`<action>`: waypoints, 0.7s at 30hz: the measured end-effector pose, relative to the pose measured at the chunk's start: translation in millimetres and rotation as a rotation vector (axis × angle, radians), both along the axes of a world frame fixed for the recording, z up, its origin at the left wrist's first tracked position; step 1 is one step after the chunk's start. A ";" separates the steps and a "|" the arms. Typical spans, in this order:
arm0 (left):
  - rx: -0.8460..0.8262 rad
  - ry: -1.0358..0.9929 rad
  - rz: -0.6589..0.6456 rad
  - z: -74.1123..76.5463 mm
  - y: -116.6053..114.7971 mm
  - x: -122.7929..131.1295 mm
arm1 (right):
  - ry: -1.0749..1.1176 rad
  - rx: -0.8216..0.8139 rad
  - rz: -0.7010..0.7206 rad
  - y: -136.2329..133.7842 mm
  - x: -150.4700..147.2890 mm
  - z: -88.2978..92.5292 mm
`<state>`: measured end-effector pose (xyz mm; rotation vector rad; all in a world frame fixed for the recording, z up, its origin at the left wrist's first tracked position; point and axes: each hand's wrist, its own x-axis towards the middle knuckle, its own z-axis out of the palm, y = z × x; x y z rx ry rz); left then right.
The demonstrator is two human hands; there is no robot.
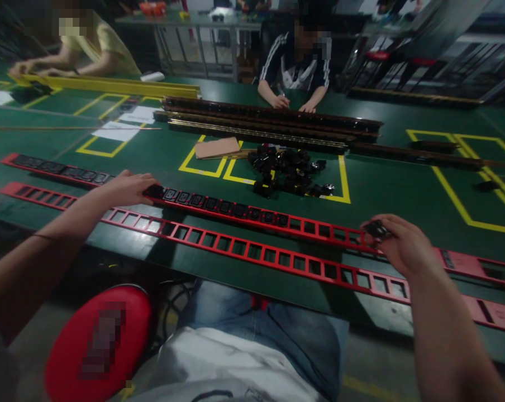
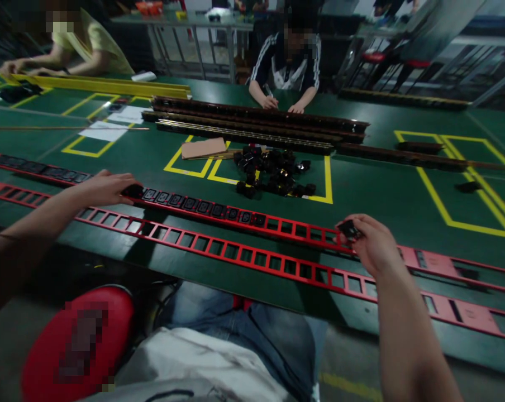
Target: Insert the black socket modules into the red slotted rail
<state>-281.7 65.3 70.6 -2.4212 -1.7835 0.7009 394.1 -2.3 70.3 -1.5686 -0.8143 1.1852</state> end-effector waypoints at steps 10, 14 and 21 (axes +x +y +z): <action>-0.016 0.053 0.111 -23.3 11.0 -40.4 | 0.078 0.038 0.133 22.2 -42.4 -23.7; -0.067 0.068 0.231 -22.1 11.5 -15.9 | 0.071 0.024 0.124 22.5 -43.8 -36.6; -0.046 -0.287 -0.123 -32.4 -8.8 144.9 | -0.313 0.199 0.102 7.2 -53.4 -43.3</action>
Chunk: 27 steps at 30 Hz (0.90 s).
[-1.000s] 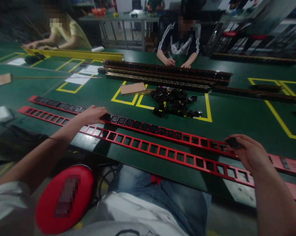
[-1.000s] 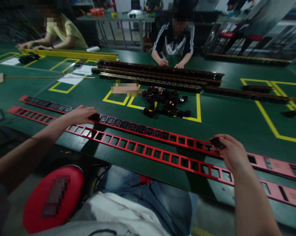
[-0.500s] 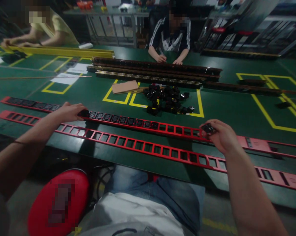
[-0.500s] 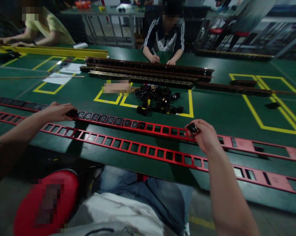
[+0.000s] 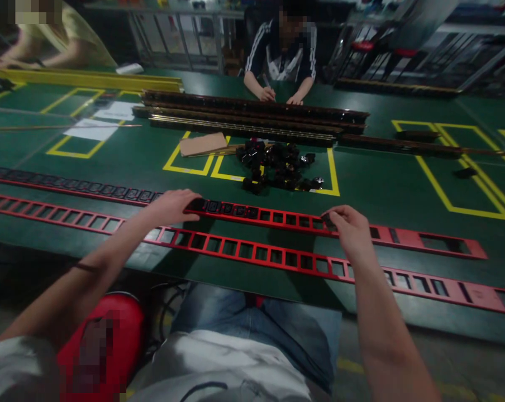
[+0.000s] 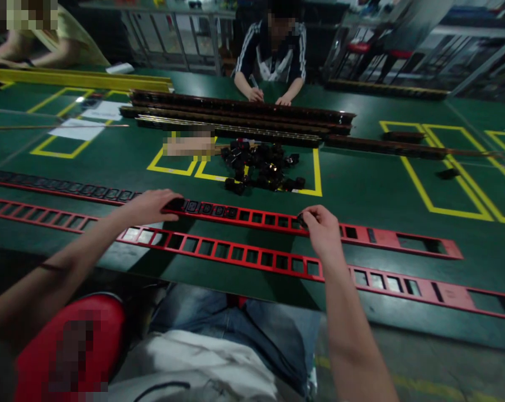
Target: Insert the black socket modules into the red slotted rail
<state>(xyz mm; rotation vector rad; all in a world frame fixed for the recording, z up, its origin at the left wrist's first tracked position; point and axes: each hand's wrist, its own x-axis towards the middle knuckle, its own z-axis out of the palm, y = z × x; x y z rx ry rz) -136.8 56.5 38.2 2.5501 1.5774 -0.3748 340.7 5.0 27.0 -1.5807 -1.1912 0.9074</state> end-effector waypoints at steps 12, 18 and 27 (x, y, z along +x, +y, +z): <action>0.244 -0.225 -0.171 -31.8 -12.9 149.7 | -0.077 0.249 0.411 17.8 -102.2 -23.8; 0.242 -0.243 -0.158 -29.4 -16.6 147.2 | -0.251 0.392 0.462 14.3 -106.3 -34.9; 0.242 -0.224 -0.157 -30.6 -19.6 147.1 | -0.333 0.474 0.515 11.5 -110.8 -39.6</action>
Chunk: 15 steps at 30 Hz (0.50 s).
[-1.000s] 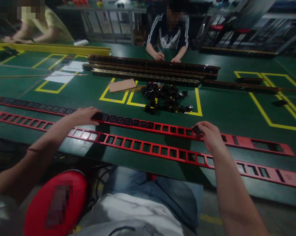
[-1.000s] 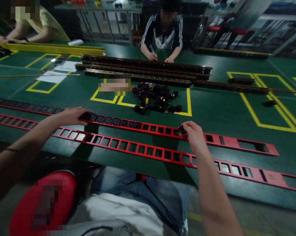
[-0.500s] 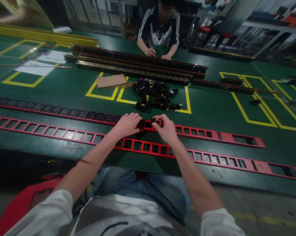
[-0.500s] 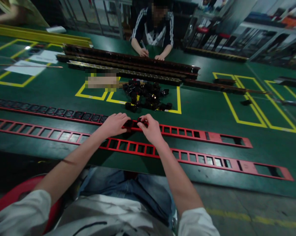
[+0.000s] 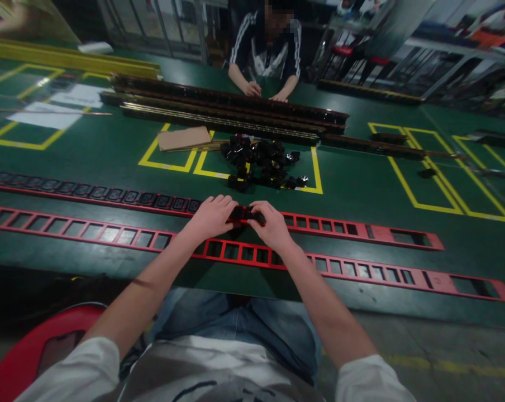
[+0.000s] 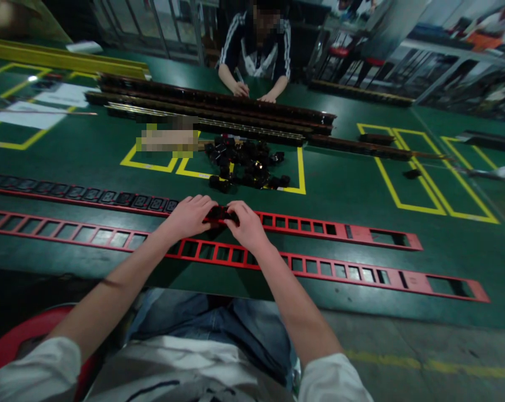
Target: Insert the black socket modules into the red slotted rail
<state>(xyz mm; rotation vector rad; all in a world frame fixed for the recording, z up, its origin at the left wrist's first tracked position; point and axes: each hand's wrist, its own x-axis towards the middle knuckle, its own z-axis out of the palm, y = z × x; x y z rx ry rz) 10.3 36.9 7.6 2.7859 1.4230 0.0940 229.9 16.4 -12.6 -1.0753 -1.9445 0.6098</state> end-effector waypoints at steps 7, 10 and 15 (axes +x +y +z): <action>0.050 0.057 0.074 4.0 -10.4 13.9 | -0.089 0.032 -0.042 0.5 0.7 -2.2; 0.046 0.057 0.123 4.7 -15.3 19.6 | -0.155 0.032 -0.027 0.4 1.1 -1.7; 0.039 -0.040 0.139 0.4 -18.6 18.3 | -0.185 0.021 -0.029 0.1 1.1 -0.7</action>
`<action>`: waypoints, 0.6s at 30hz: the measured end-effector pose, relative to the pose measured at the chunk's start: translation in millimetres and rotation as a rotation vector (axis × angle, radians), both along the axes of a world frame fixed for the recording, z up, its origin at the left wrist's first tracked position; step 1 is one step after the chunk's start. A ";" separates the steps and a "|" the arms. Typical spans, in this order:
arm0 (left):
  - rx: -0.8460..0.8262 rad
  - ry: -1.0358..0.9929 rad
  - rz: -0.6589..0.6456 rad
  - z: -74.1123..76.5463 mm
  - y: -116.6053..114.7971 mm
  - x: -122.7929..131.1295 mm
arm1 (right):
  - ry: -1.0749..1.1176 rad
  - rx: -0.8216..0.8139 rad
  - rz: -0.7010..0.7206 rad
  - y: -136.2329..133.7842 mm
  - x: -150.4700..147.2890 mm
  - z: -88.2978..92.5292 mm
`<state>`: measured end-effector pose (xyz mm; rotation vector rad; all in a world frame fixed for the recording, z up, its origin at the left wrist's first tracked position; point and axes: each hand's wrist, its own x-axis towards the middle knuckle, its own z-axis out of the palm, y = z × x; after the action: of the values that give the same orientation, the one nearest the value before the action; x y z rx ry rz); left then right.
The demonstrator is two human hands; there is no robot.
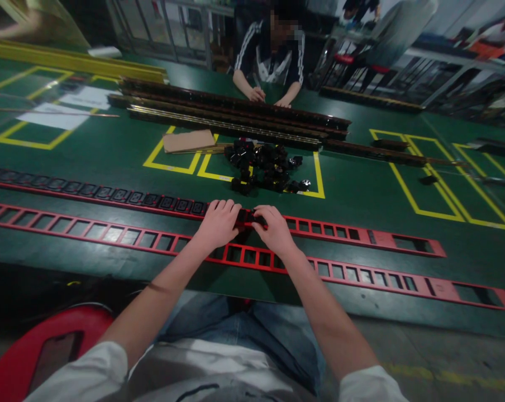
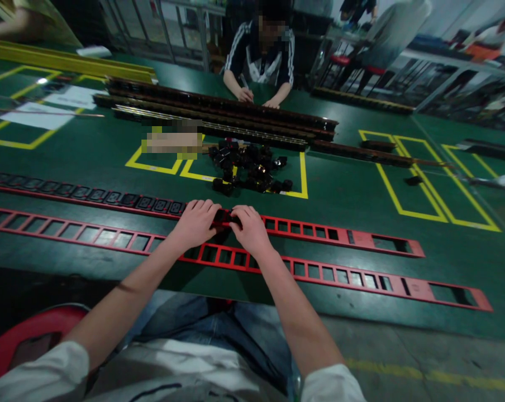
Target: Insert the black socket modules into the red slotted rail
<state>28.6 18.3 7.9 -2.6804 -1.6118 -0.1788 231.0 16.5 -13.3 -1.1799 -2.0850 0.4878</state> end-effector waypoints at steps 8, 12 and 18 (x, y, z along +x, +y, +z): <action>-0.015 -0.042 -0.006 -3.4 2.0 -3.0 | -0.018 0.002 -0.010 1.9 2.0 -1.9; -0.009 -0.046 0.007 -4.7 2.3 -2.9 | -0.017 0.018 -0.004 0.7 1.3 -0.4; -0.015 -0.041 0.018 -6.2 2.9 -3.6 | -0.048 0.013 0.007 -2.5 0.7 6.4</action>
<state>25.0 21.3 1.7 -2.6897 -1.6539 -0.2238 231.7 14.1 -6.9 -1.1879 -2.1305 0.4531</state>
